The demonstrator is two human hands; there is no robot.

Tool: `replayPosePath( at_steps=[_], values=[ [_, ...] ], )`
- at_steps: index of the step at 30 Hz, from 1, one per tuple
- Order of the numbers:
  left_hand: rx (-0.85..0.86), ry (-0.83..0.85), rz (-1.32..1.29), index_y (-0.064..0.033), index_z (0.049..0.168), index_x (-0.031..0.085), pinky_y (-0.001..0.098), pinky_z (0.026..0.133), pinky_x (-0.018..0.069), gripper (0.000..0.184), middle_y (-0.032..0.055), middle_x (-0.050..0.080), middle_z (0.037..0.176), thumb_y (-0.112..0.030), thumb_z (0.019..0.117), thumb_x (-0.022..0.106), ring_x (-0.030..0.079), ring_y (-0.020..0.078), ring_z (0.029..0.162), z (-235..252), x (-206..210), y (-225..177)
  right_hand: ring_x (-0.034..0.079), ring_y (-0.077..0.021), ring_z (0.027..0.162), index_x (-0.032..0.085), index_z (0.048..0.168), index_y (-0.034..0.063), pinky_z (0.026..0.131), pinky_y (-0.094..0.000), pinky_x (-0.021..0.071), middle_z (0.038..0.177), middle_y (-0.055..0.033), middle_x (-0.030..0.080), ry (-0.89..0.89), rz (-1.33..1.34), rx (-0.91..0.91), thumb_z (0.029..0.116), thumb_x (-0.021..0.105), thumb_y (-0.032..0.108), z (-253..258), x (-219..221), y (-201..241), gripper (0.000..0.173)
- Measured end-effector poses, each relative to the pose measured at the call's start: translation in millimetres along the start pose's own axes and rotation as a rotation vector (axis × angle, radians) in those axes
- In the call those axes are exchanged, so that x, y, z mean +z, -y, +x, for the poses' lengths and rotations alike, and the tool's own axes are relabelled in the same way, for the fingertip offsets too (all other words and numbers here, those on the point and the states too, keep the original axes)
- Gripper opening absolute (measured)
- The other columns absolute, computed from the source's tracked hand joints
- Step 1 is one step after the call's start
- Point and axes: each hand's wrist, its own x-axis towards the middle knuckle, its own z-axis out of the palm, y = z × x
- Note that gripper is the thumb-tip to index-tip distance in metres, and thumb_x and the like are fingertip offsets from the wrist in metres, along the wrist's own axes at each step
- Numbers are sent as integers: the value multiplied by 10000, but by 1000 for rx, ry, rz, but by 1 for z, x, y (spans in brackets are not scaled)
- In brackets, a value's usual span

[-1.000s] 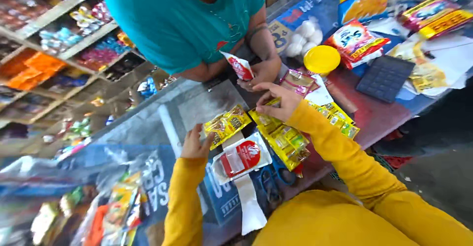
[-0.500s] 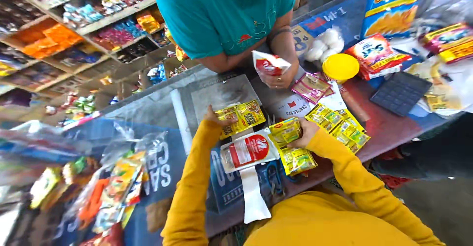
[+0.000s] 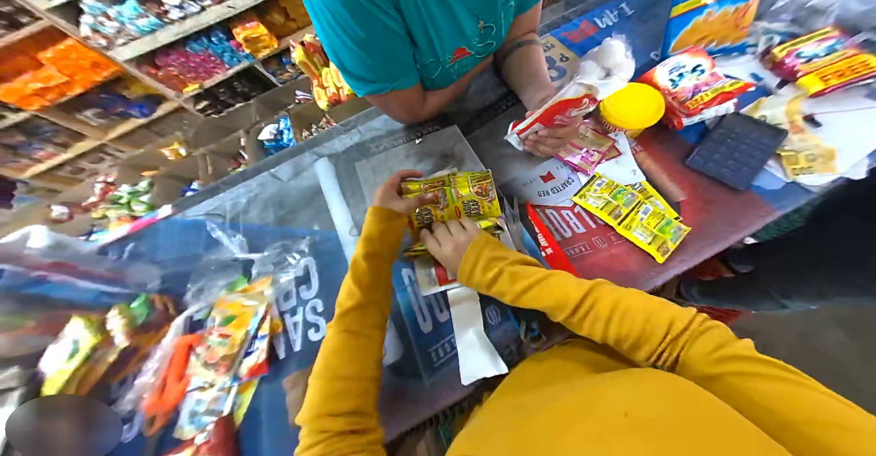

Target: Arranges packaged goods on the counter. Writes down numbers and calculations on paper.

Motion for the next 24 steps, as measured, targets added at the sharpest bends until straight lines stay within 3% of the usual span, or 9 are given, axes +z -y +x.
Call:
replayPosePath(
  at_steps=[3,6,10,12,15,18,20,22,24],
  values=[
    [194,0,-10,84,1291,544,265,796,560,492,153,680,1068,95,828,710,660,88,865,-19,-5,4,621,-472,1208,673,1292,9,983,-606,500,1276,-274,657,-108,140,-160,889,734,47,-14,6,-11,409],
    [477,92,94,68,1169,653,324,885,567,362,125,698,1065,-43,830,717,671,127,965,-52,-7,18,517,-421,1354,685,1285,10,1146,-573,374,1375,-237,613,-8,423,-260,942,693,74,-59,-48,-21,350],
    [640,27,355,-19,1180,729,498,950,532,429,212,683,1183,-299,855,703,658,319,1110,-101,7,25,713,-248,988,775,960,-1,927,-404,567,1006,-139,750,-390,477,-234,922,640,49,-100,-66,-48,149],
    [707,-34,394,-40,1147,744,565,1050,460,385,203,706,1150,-291,859,704,642,362,1179,-115,16,30,701,-246,991,780,955,16,908,-373,565,1027,-139,740,-567,384,-239,900,629,64,-95,-62,-53,168],
    [808,-142,431,-61,1090,773,570,1121,386,280,169,727,1046,-174,861,658,637,354,1193,-129,28,38,709,-288,1027,773,997,-9,945,-396,561,1048,-171,740,-580,342,-338,926,598,2,-63,-72,-44,190],
    [852,-256,450,-91,1052,780,523,1181,317,226,132,732,1054,-138,906,614,614,305,1237,-150,44,52,690,-308,1094,743,1133,8,997,-458,530,1122,-174,726,-154,229,-270,978,642,88,-15,-87,-32,202],
    [878,-338,422,-114,1026,770,471,1208,284,187,91,724,1048,-145,956,600,602,238,1243,-164,55,62,620,-361,1224,623,1373,73,1058,-563,458,1276,-197,668,309,107,-238,962,713,363,19,-73,-40,510],
    [881,-389,351,-115,1008,761,437,1207,293,162,71,705,1008,-124,973,603,611,189,1206,-180,65,68,673,-393,1078,668,1321,103,932,-630,500,1138,-228,708,449,207,-258,736,894,468,35,-15,-64,726],
    [822,-450,286,-104,957,740,362,1161,367,154,64,680,936,-110,972,587,638,154,1105,-203,73,70,644,-396,1121,636,1361,127,959,-624,477,1188,-245,671,611,273,-124,605,985,399,32,7,-62,875]
  ],
)
